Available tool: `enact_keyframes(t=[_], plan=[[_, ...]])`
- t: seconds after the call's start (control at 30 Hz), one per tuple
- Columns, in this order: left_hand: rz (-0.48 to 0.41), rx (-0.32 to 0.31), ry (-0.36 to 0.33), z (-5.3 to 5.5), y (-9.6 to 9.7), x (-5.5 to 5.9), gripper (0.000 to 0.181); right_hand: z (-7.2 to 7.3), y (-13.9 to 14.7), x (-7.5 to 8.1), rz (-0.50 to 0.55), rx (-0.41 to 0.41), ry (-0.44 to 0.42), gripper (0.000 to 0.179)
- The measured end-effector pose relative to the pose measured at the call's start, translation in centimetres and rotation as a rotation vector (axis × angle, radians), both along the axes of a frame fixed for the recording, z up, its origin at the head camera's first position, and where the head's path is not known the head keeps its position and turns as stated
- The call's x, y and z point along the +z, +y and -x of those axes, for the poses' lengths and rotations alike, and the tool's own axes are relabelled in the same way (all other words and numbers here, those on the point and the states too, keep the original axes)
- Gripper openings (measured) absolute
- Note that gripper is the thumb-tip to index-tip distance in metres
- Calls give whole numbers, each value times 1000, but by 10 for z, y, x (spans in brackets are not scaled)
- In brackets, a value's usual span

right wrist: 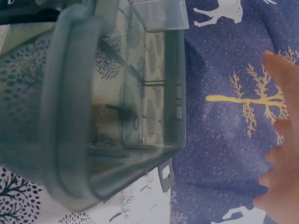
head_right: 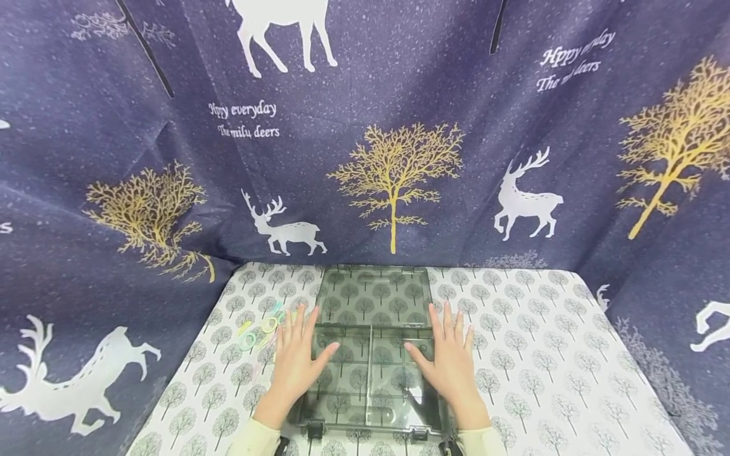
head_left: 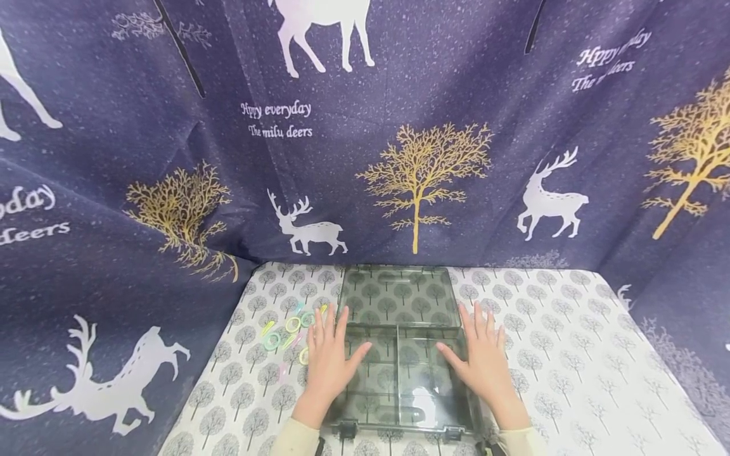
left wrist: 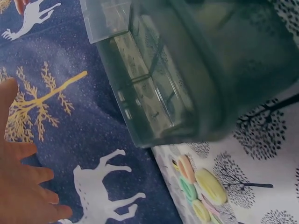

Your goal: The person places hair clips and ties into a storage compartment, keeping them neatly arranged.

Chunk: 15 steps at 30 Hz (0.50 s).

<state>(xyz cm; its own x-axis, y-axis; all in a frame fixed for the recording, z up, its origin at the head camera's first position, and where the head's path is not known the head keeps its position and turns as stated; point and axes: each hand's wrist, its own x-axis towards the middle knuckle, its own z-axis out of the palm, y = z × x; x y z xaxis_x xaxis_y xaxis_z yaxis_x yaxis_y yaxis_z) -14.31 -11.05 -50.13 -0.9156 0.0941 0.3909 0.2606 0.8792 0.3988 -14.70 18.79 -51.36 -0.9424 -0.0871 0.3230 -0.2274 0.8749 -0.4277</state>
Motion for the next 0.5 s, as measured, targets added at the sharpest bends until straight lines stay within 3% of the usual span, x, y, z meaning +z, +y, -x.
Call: enact_keyframes(t=[0.5], plan=[[-180, 29, -37, 5, -36, -4, 77, -4, 6, -5, 184, 32, 6, 88]])
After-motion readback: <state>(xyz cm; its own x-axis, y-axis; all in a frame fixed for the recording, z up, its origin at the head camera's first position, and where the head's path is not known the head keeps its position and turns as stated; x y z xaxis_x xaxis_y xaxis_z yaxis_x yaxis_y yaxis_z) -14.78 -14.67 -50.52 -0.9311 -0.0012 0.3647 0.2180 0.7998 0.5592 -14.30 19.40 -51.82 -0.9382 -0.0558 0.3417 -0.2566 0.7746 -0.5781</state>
